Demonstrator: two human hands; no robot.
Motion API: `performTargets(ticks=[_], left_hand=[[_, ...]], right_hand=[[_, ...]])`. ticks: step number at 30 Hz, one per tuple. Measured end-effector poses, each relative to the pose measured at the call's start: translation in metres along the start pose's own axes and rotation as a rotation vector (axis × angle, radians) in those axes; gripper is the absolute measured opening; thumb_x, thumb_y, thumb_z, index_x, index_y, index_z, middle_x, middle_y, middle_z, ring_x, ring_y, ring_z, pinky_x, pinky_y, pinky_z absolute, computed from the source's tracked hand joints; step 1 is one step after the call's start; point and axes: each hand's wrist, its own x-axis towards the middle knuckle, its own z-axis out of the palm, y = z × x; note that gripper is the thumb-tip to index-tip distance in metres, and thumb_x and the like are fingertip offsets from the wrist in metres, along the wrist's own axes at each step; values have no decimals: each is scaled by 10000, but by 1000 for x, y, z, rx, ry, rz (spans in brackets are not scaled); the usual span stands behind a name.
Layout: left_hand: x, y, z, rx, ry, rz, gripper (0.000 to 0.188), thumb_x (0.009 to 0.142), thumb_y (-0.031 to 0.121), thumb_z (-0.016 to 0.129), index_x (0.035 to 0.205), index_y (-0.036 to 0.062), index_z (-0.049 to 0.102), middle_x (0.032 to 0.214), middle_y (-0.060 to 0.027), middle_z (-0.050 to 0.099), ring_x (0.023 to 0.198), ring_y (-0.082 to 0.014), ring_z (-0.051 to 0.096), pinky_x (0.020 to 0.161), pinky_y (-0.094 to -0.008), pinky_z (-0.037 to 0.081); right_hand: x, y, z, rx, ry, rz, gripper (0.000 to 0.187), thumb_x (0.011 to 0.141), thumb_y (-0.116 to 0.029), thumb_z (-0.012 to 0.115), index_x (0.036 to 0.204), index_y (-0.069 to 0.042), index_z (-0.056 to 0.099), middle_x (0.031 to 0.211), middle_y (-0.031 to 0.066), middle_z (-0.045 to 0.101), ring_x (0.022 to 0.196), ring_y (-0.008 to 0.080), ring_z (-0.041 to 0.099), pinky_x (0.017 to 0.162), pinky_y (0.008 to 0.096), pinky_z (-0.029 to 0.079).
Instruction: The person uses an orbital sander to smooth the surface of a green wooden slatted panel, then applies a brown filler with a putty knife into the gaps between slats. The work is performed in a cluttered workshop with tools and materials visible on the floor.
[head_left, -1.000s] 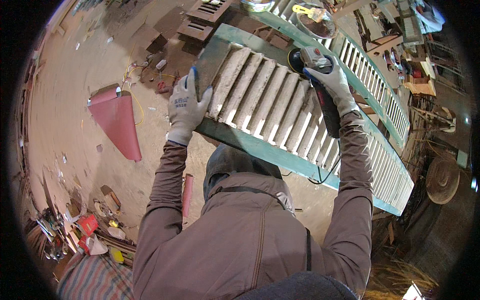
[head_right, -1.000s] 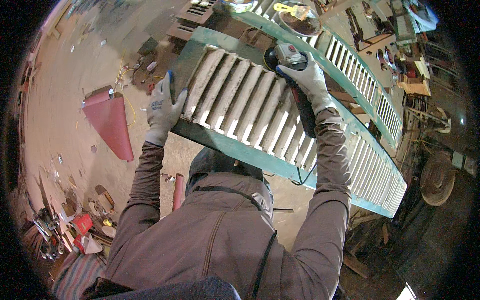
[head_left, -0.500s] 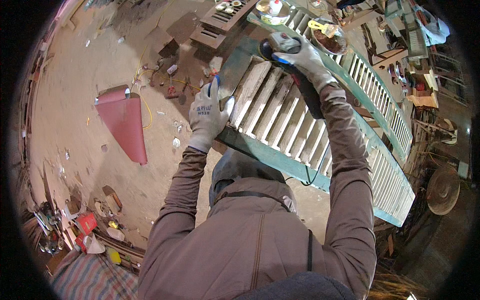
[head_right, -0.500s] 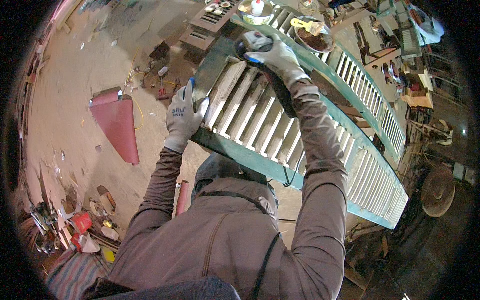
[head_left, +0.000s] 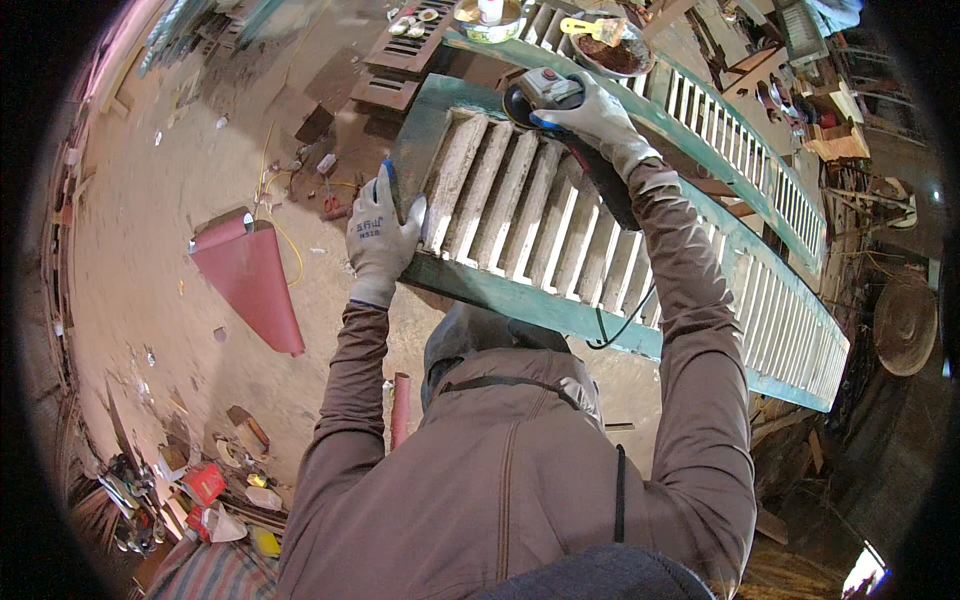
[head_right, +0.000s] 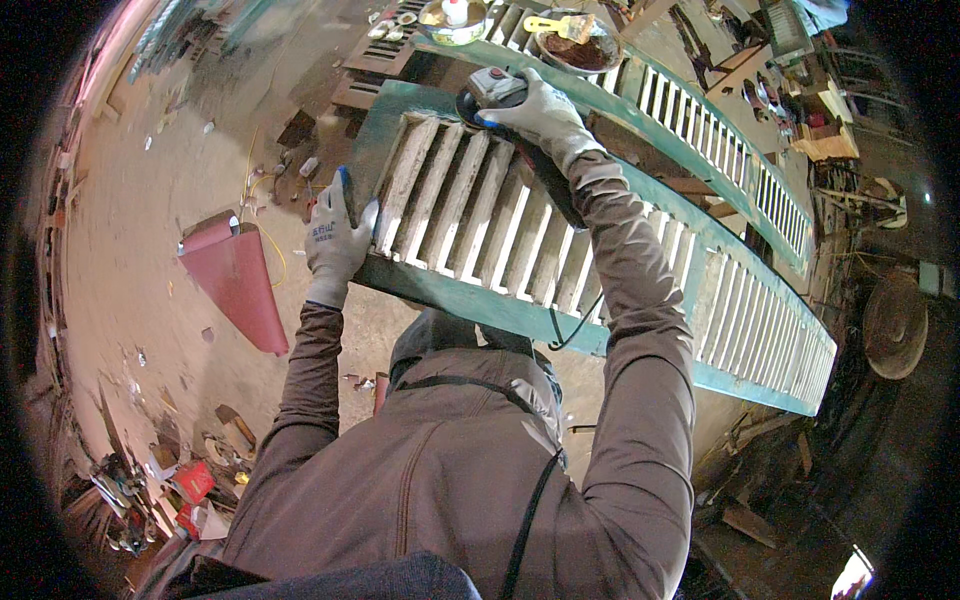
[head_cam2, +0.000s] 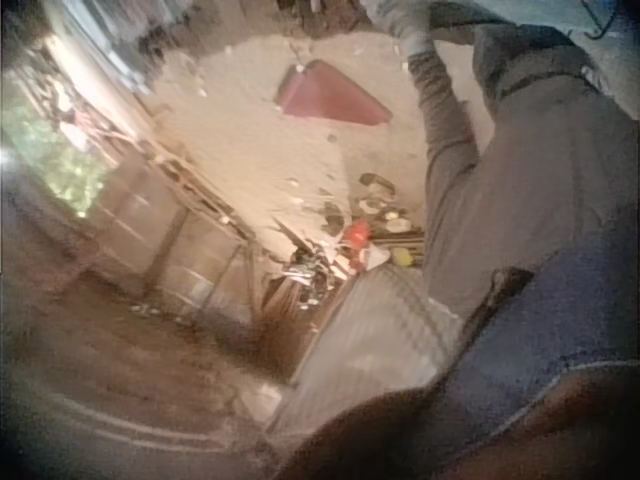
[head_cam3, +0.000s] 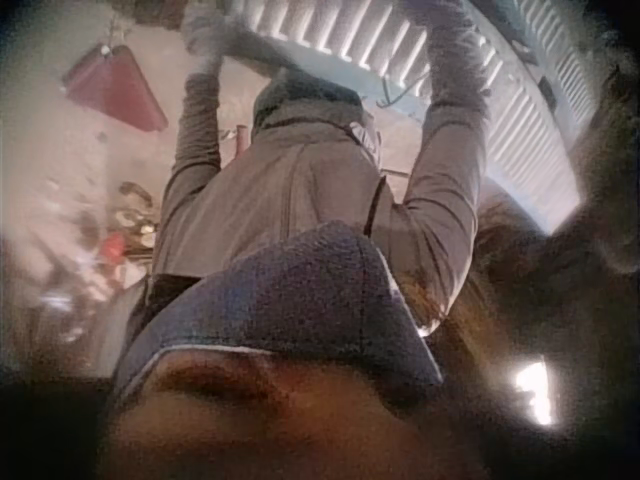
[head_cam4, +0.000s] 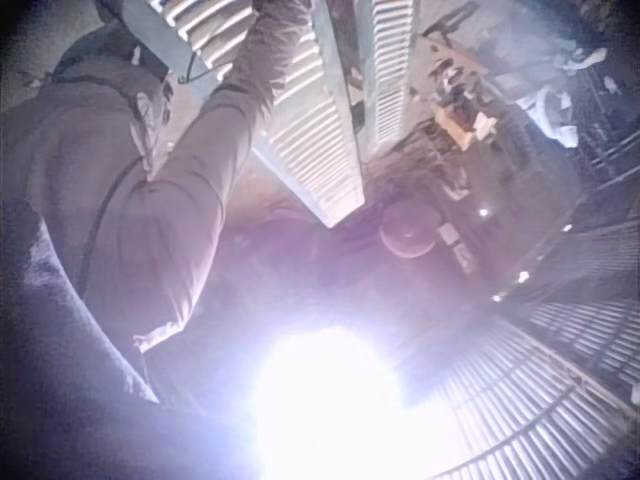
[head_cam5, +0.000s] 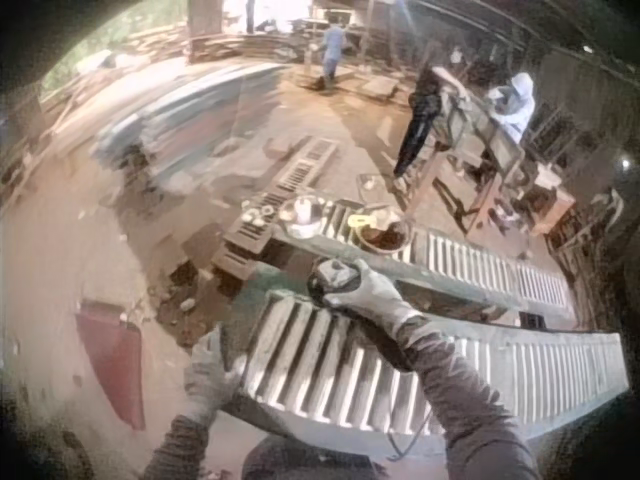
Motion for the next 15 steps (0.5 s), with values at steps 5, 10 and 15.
performTargets(ticks=[5, 10, 15], left_hand=[[-2, -1, 6, -8, 45, 16, 754, 935, 463, 664, 1523, 66, 410, 1328, -183, 590, 1174, -373, 615, 952, -468, 526], [-2, -4, 9, -34, 79, 28, 754, 939, 463, 658, 1531, 73, 401, 1332, -177, 587, 1177, -363, 613, 946, -473, 525], [-1, -7, 9, -39, 82, 60, 753, 941, 458, 660, 1538, 84, 393, 1329, -190, 586, 1205, -370, 595, 974, -466, 507]], right_hand=[[-23, 36, -15, -5, 28, 52, 1251, 578, -753, 845, 1462, 43, 460, 1317, 288, 636, 1239, 384, 632, 1063, 415, 486], [-46, 72, -35, 10, 53, 87, 1221, 588, -725, 858, 1450, 50, 473, 1333, 273, 629, 1228, 357, 639, 1063, 397, 489], [-77, 96, -52, 34, 65, 153, 1130, 612, -673, 878, 1415, 31, 509, 1285, 248, 659, 1197, 339, 657, 1041, 394, 499]])
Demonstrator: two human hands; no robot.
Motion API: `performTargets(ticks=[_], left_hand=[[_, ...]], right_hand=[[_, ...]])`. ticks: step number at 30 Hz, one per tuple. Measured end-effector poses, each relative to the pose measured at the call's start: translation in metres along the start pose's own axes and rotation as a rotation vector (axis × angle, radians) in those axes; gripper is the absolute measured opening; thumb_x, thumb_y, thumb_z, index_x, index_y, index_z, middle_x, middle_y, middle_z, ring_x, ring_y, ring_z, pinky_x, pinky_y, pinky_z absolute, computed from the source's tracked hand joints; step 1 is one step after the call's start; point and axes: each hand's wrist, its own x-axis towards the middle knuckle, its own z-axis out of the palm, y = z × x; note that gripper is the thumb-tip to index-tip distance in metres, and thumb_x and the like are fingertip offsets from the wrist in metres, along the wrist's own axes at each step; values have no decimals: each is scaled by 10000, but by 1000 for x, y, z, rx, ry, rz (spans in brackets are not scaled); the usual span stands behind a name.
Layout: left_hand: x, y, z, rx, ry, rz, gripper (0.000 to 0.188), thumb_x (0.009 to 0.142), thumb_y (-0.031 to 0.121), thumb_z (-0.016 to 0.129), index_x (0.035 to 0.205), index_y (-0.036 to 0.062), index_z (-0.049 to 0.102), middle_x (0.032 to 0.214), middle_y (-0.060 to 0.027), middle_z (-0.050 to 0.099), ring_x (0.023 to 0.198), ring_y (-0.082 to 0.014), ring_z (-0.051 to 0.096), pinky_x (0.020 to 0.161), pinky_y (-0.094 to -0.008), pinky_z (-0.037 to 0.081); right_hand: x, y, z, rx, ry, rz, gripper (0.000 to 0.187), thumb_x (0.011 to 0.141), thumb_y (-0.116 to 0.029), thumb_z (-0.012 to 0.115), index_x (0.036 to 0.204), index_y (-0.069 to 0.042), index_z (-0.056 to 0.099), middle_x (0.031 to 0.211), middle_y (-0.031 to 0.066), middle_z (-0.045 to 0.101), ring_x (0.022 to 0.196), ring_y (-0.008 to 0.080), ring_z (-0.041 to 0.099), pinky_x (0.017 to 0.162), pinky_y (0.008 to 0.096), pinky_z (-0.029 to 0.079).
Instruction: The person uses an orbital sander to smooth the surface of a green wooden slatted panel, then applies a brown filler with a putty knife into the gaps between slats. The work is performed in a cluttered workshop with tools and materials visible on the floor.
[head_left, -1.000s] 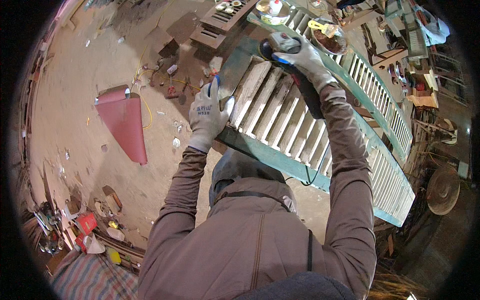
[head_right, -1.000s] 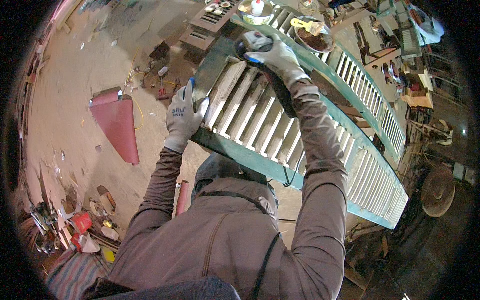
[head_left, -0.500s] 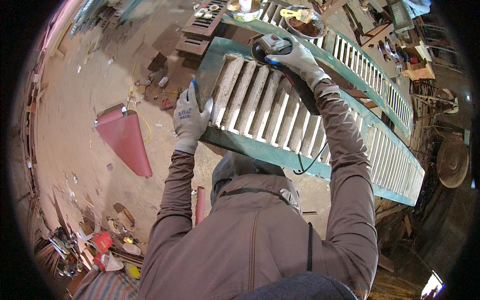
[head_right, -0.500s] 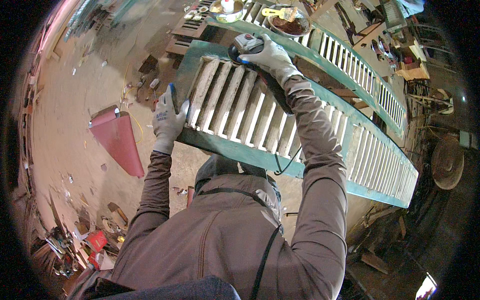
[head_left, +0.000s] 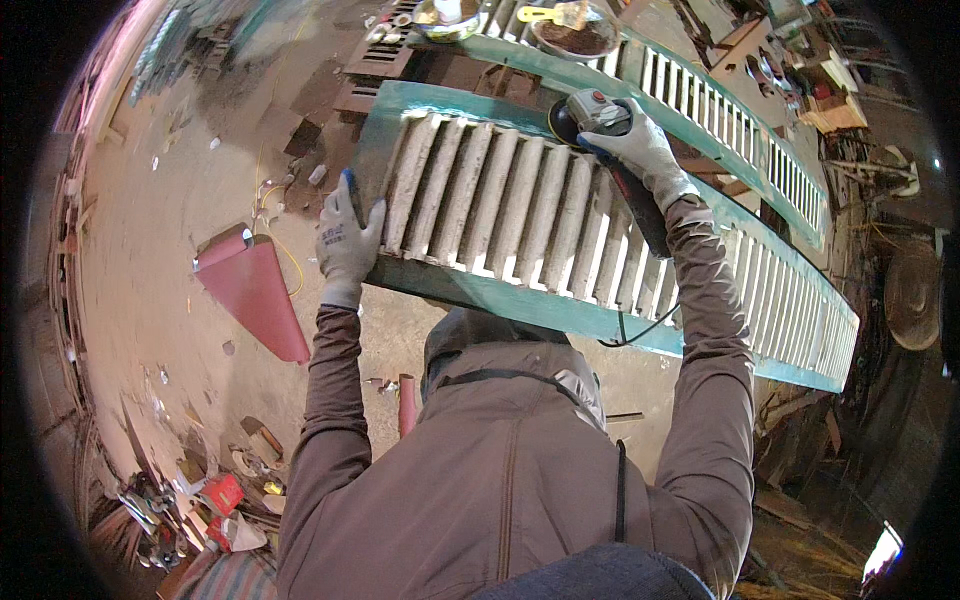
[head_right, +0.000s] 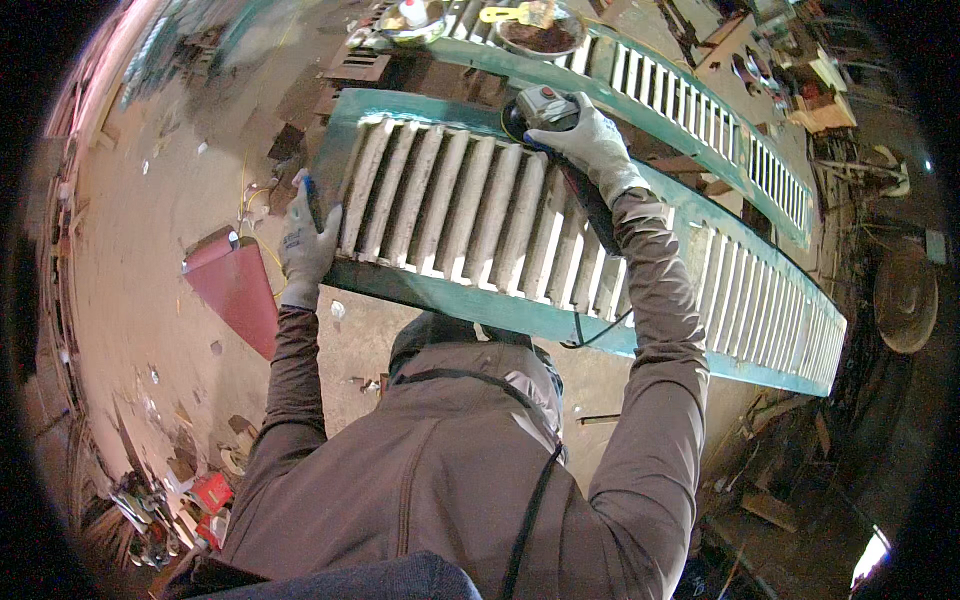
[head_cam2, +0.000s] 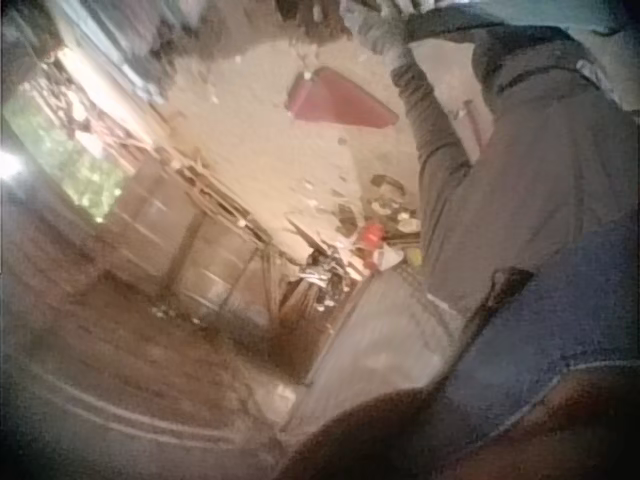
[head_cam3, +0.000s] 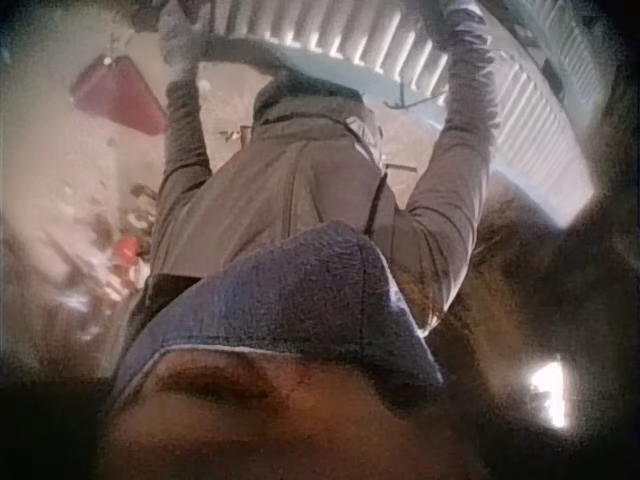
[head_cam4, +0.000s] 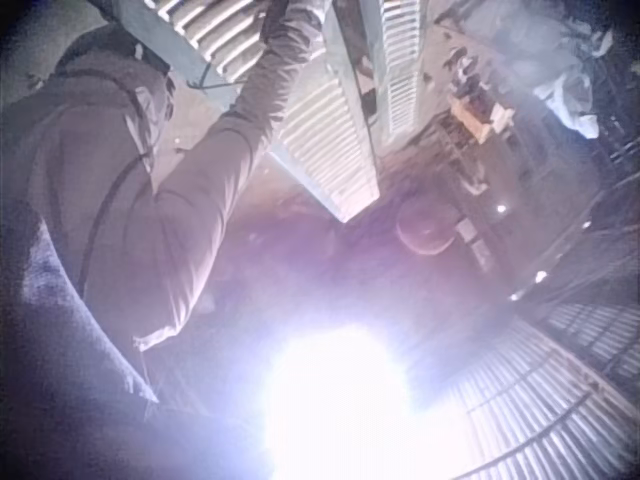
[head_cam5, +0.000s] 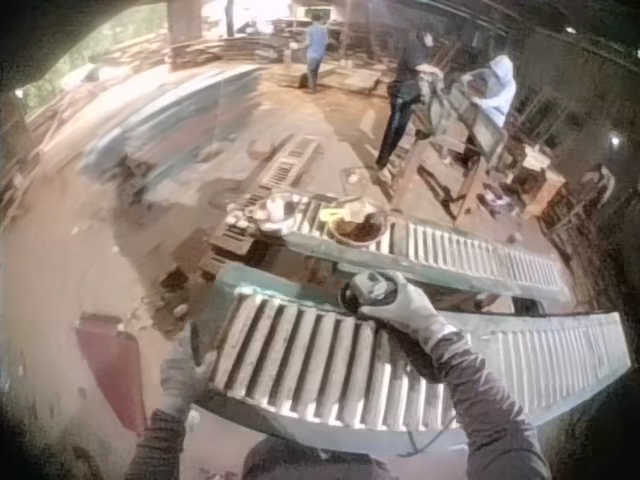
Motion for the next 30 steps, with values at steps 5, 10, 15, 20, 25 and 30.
performTargets(ticks=[5, 10, 15, 20, 25, 30], left_hand=[[1, 6, -2, 17, -108, -109, 749, 952, 451, 645, 1547, 83, 375, 1387, -192, 560, 1249, -369, 574, 1006, -468, 490], [1, 12, -6, -52, -61, 3, 741, 966, 384, 647, 1561, 56, 350, 1475, -204, 517, 1327, -380, 531, 1085, -448, 443], [1, -3, 5, -7, -22, 26, 699, 966, 366, 657, 1526, 32, 404, 1440, -231, 544, 1318, -397, 531, 1084, -458, 441], [3, 0, 5, 86, -45, 27, 738, 974, 431, 630, 1543, 37, 373, 1463, -234, 521, 1299, -418, 534, 1085, -485, 431], [0, -15, 13, 129, -24, 14, 761, 985, 490, 592, 1583, 108, 315, 1430, -228, 529, 1293, -426, 535, 1059, -506, 444], [0, -17, 14, 93, -52, -2, 751, 993, 467, 597, 1581, 89, 322, 1470, -228, 496, 1342, -410, 498, 1107, -481, 410]], right_hand=[[-21, 43, -16, 1, 71, 54, 1024, 634, -627, 894, 1384, -23, 547, 1241, 205, 687, 1140, 303, 680, 1012, 379, 513], [-49, 74, -45, 24, 115, 112, 1039, 631, -624, 894, 1403, -27, 535, 1276, 222, 671, 1183, 321, 664, 1017, 393, 511], [-58, 124, -58, -31, 152, 147, 1093, 632, -657, 872, 1432, -9, 505, 1287, 256, 658, 1194, 361, 656, 1029, 411, 504], [-79, 172, -78, -19, 154, 182, 1127, 633, -684, 855, 1442, 14, 497, 1315, 259, 647, 1220, 370, 644, 1046, 414, 503], [-95, 201, -93, 126, 217, 153, 976, 634, -582, 912, 1352, -12, 580, 1192, 182, 718, 1104, 267, 699, 986, 372, 535], [-110, 233, -114, 187, 195, 277, 894, 654, -507, 929, 1322, -15, 596, 1145, 150, 728, 1025, 220, 703, 926, 350, 553]])
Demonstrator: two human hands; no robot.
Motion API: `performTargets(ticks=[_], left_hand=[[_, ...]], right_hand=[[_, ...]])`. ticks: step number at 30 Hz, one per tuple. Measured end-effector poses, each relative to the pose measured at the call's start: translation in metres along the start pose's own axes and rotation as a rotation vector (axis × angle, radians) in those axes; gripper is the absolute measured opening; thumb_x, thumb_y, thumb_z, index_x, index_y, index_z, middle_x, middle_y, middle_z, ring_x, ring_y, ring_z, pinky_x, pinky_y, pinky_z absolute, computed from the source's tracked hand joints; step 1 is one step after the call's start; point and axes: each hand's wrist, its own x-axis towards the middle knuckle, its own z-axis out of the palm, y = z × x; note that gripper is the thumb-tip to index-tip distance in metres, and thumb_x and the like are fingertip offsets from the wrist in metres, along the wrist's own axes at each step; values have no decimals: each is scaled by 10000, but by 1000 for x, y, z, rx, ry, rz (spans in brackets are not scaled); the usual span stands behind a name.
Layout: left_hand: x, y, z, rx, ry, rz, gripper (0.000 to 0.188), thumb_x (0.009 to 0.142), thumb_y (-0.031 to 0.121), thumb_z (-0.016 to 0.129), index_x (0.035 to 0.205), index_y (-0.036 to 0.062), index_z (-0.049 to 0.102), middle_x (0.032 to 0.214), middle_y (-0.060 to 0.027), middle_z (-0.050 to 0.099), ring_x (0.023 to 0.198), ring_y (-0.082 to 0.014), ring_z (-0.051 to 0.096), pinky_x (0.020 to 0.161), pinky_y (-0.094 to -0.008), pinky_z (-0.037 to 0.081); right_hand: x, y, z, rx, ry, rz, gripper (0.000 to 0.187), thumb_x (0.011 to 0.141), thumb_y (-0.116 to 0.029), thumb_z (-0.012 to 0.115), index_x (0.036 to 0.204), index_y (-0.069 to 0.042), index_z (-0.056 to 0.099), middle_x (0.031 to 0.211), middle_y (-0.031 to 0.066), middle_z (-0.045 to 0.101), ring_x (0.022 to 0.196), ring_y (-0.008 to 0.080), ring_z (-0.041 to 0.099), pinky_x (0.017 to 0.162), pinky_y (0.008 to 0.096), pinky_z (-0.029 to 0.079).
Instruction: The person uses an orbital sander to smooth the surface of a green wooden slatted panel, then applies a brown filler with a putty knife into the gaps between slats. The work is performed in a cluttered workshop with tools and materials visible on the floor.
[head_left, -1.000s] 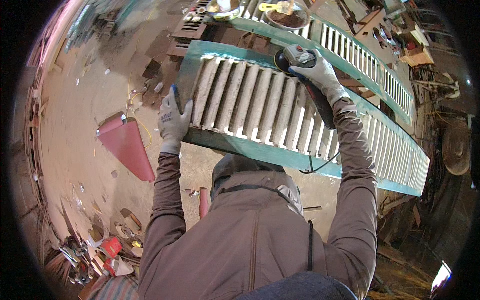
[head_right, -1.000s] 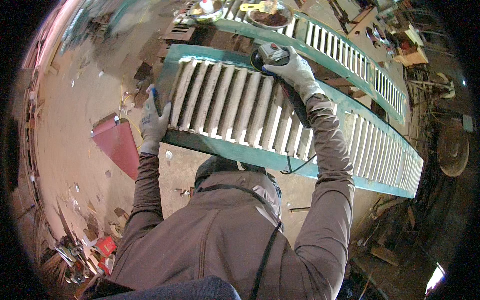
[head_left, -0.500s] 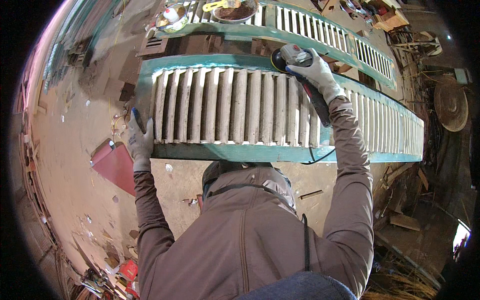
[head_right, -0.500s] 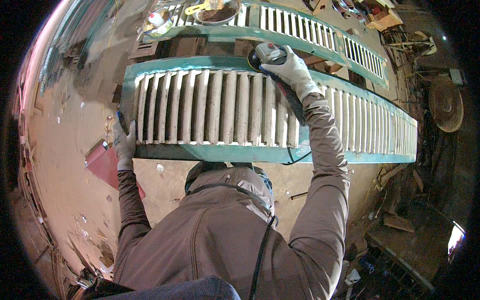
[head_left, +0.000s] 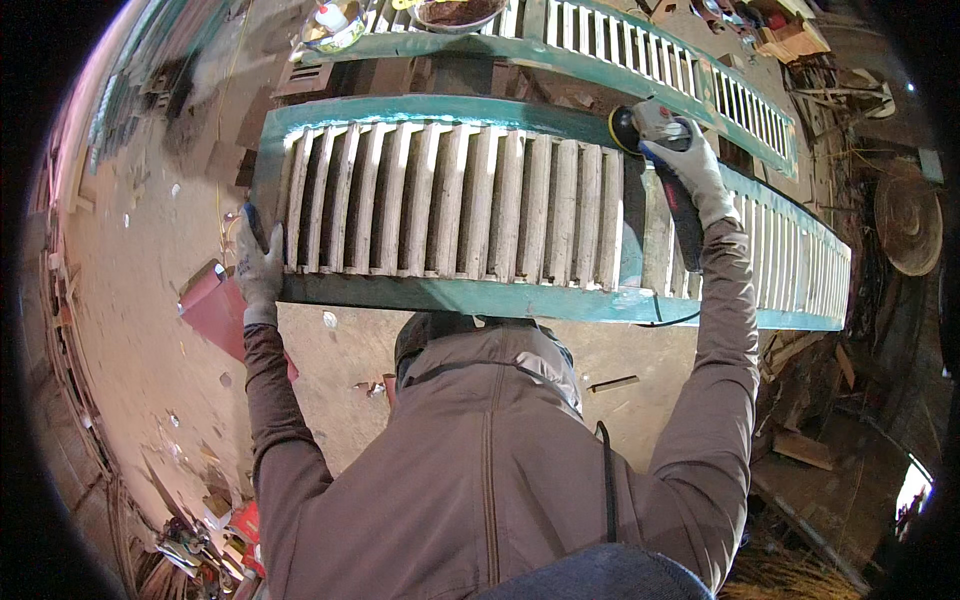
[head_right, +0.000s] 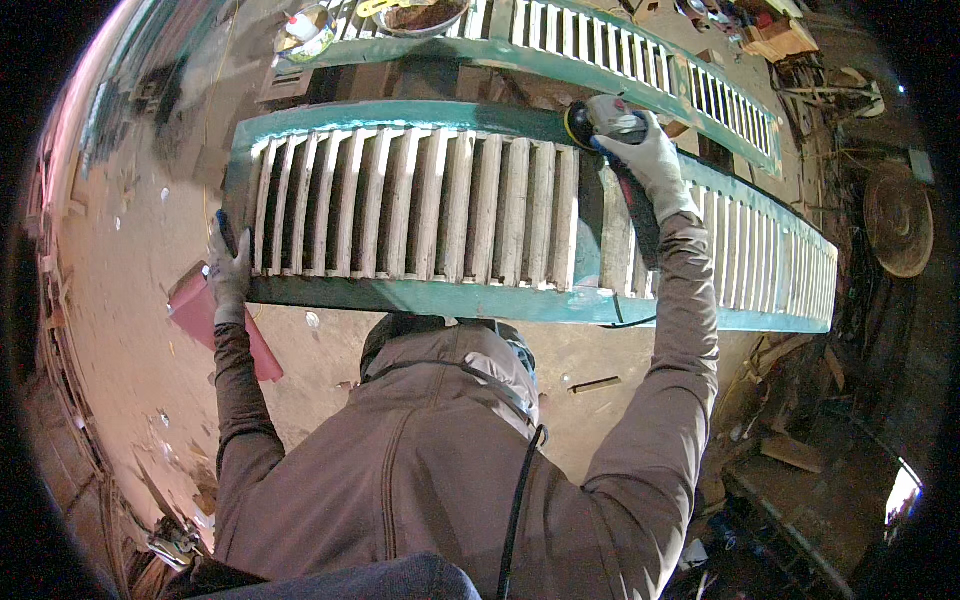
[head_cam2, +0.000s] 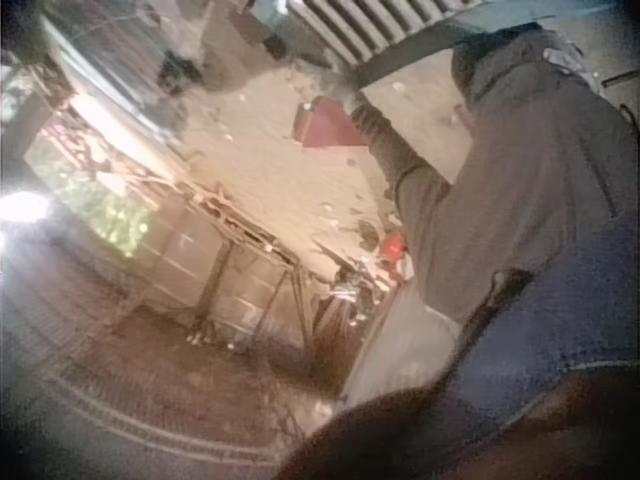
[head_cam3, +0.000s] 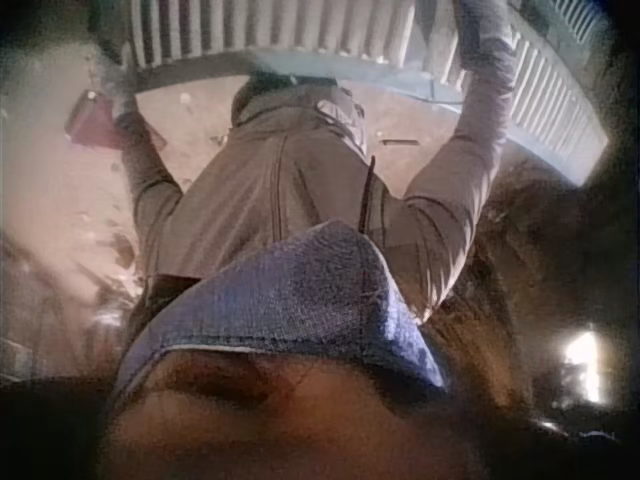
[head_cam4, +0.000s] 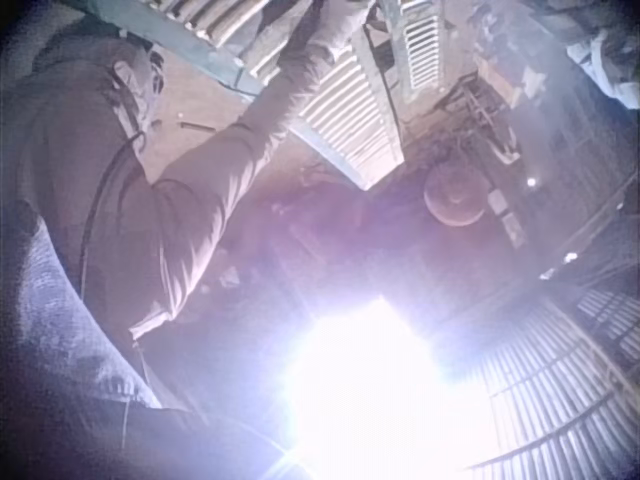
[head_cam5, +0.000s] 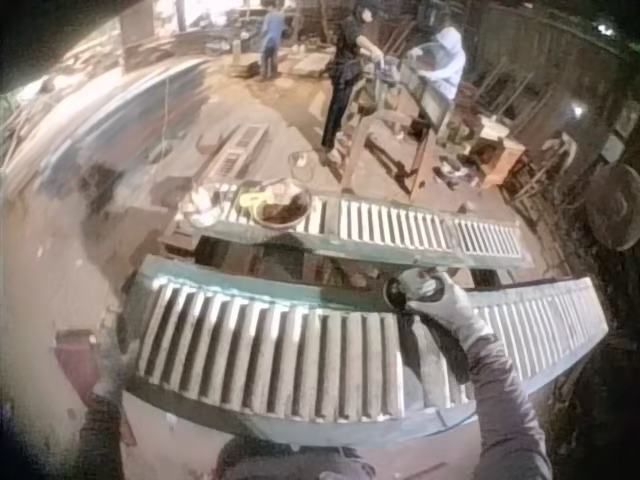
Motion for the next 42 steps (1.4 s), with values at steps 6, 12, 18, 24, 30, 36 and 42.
performTargets(ticks=[6, 12, 18, 24, 30, 36, 42], left_hand=[[2, -4, 1, -34, -26, -3, 716, 1009, 418, 593, 1574, 57, 343, 1523, -234, 469, 1391, -401, 470, 1154, -456, 377], [4, -9, 4, -20, 28, 37, 732, 978, 473, 611, 1529, 33, 414, 1464, -243, 527, 1355, -393, 505, 1113, -458, 408], [2, -4, 0, -29, 23, 4, 731, 974, 480, 608, 1530, 45, 418, 1437, -241, 556, 1328, -392, 533, 1104, -464, 416], [6, -3, 3, 6, 19, 22, 740, 973, 498, 605, 1526, 41, 418, 1428, -241, 556, 1323, -402, 528, 1093, -474, 424], [3, -3, -1, 5, -10, -4, 737, 982, 476, 605, 1536, 34, 401, 1471, -236, 521, 1363, -392, 496, 1121, -464, 404], [0, -3, -2, -5, 51, 36, 724, 980, 487, 602, 1531, 57, 414, 1457, -225, 539, 1346, -385, 514, 1112, -474, 412], [4, -3, 4, 65, 43, 6, 731, 983, 493, 590, 1544, 70, 389, 1485, -229, 508, 1357, -393, 503, 1116, -487, 409]], right_hand=[[-2, 37, -25, 84, 36, 15, 881, 662, -449, 951, 1361, -58, 582, 1134, 141, 735, 997, 212, 706, 902, 346, 560], [-2, 37, -14, 10, 57, -55, 907, 661, -496, 935, 1356, -36, 576, 1145, 150, 726, 1011, 226, 711, 924, 350, 554], [-9, 28, -13, -2, -20, -30, 917, 656, -561, 911, 1328, -28, 589, 1144, 154, 722, 1028, 244, 707, 921, 361, 552], [-12, 30, -9, -34, 19, -23, 895, 648, -535, 924, 1316, -33, 605, 1151, 144, 725, 997, 221, 712, 897, 338, 564], [-6, 13, -11, 6, 0, -47, 889, 652, -520, 928, 1328, -40, 607, 1142, 147, 731, 1025, 234, 711, 930, 348, 555], [6, 23, -4, -4, 14, -10, 940, 652, -506, 937, 1388, -44, 578, 1186, 163, 721, 1054, 244, 708, 950, 360, 548], [17, 48, -32, -127, 190, 94, 1010, 627, -599, 919, 1368, -2, 581, 1206, 173, 715, 1065, 259, 706, 944, 364, 544]])
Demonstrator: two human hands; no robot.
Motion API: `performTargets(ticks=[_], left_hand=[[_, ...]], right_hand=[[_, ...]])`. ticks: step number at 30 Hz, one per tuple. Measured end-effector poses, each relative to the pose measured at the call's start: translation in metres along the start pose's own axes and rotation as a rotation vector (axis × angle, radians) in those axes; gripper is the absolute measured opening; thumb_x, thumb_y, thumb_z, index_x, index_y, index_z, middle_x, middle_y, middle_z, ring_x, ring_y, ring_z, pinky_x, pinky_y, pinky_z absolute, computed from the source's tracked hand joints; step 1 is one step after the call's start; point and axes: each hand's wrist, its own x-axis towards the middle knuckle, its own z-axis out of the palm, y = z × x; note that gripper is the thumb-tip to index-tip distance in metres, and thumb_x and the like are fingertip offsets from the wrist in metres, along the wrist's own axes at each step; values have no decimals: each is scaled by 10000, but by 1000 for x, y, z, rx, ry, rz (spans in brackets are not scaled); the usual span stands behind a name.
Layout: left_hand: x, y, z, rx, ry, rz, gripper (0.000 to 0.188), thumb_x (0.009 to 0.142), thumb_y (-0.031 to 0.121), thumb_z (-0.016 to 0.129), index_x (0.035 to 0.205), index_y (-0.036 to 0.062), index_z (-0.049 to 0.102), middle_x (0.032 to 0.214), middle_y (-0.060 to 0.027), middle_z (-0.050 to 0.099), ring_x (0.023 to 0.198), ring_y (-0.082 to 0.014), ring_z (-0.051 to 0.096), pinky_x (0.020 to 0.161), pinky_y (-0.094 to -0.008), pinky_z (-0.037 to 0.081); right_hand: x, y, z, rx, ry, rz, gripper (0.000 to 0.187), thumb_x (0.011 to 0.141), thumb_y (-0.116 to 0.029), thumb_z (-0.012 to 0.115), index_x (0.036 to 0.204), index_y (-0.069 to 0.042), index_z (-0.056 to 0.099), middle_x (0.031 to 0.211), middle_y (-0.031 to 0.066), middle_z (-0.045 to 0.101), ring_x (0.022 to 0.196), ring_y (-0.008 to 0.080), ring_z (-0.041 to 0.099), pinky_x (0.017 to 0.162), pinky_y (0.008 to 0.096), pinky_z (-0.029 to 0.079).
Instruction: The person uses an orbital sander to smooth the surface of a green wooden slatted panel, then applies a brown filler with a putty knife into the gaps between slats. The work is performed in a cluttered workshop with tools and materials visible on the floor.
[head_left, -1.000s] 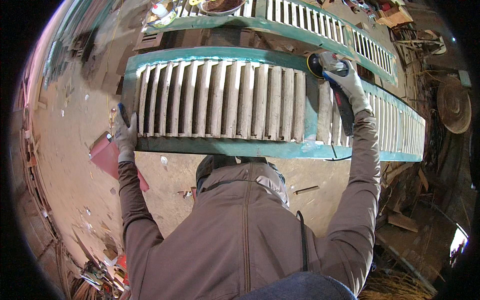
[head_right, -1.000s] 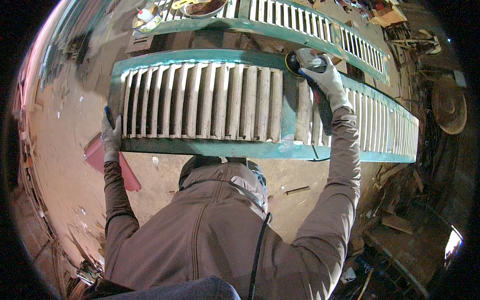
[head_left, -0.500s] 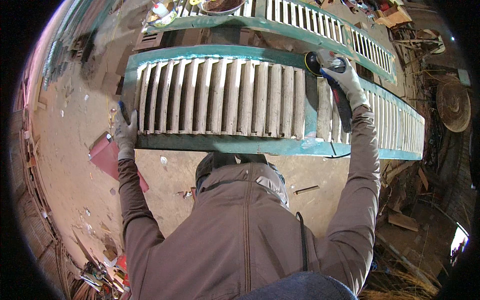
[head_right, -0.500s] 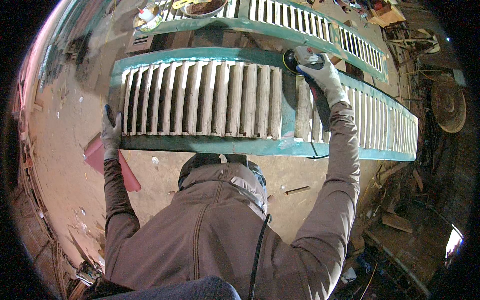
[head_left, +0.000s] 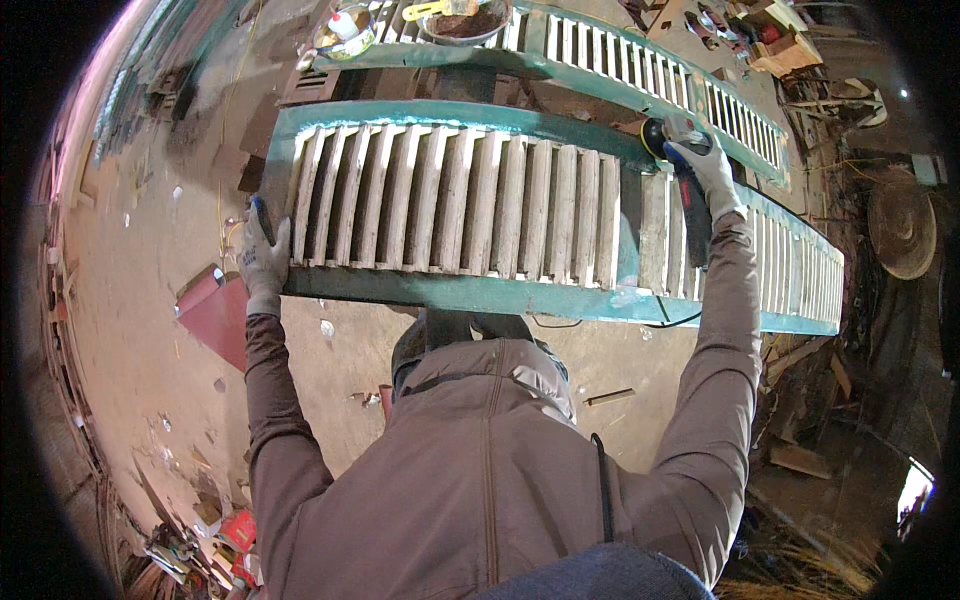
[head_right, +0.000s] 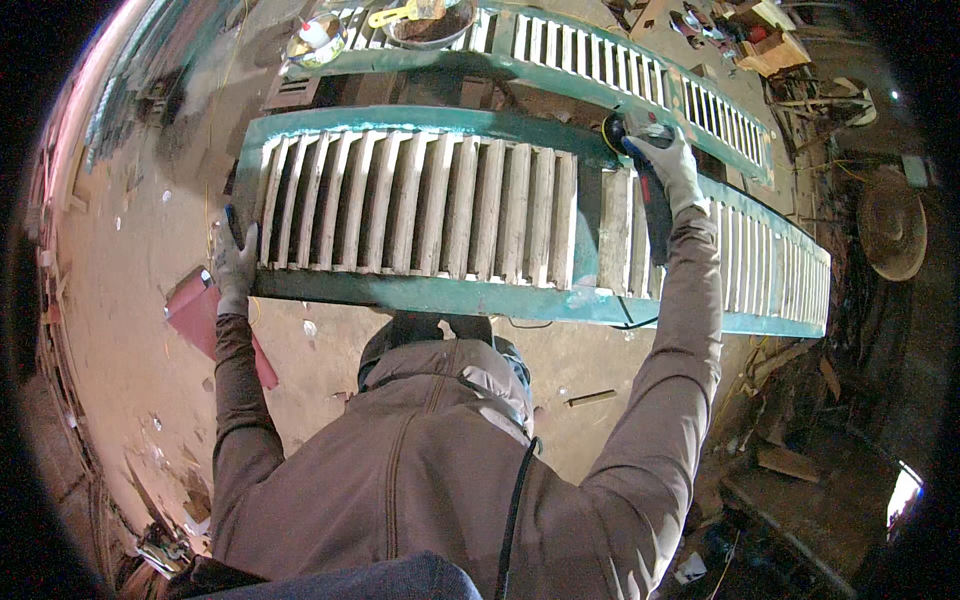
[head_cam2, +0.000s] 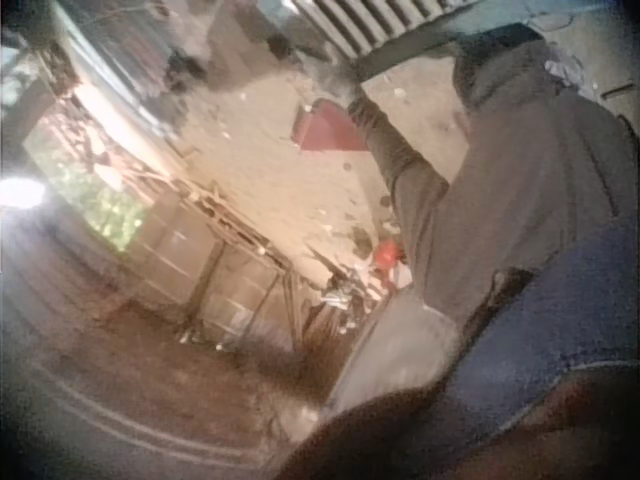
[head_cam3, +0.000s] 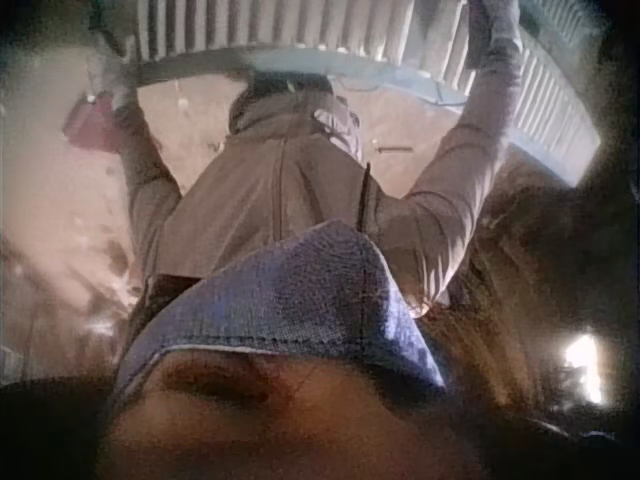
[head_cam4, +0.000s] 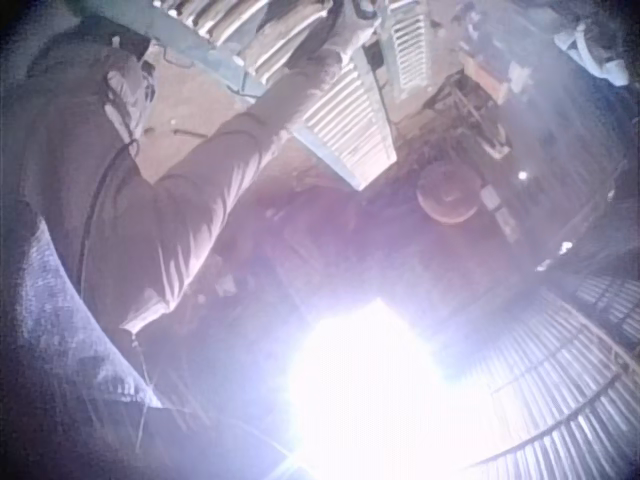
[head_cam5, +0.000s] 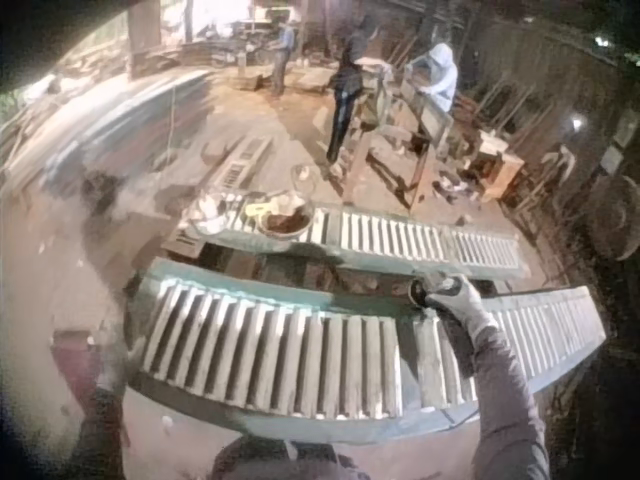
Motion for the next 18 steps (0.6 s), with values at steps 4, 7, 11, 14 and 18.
performTargets(ticks=[4, 7, 11, 14, 18], left_hand=[[2, 7, -12, -54, -69, -12, 722, 994, 489, 573, 1549, 69, 378, 1494, -235, 493, 1356, -409, 497, 1115, -481, 409], [1, 3, -8, -56, -55, 60, 711, 1007, 484, 548, 1555, 66, 370, 1505, -251, 468, 1366, -432, 474, 1119, -493, 398], [-2, -6, 4, 170, 59, 158, 704, 1024, 479, 510, 1567, 59, 351, 1539, -279, 405, 1398, -483, 404, 1136, -541, 356], [-17, 28, 11, 318, 110, 123, 681, 1026, 495, 497, 1575, 115, 361, 1572, -271, 358, 1444, -497, 317, 1160, -644, 252], [-24, 165, -21, 211, 39, 399, 694, 993, 524, 558, 1550, 138, 409, 1598, -198, 364, 1471, -443, 305, 1177, -616, 241]], right_hand=[[-49, -7, -16, 319, 77, 0, 780, 704, -440, 934, 1258, 8, 619, 1107, 124, 722, 942, 189, 703, 832, 322, 566], [-131, -30, -37, 751, 111, 25, 520, 812, -263, 887, 1204, -43, 626, 914, 42, 701, 748, 110, 656, 639, 270, 548], [-250, -28, -72, 772, 206, 244, 523, 838, -156, 853, 1272, -74, 573, 913, 68, 691, 626, 111, 620, 533, 262, 509], [-338, -47, -86, 818, 371, 377, 527, 876, -127, 801, 1328, -81, 534, 925, 81, 686, 634, 126, 627, 545, 268, 517], [-439, -10, -102, 763, 513, 519, 517, 886, -77, 747, 1349, -82, 517, 924, 76, 666, 660, 122, 625, 575, 267, 523]])
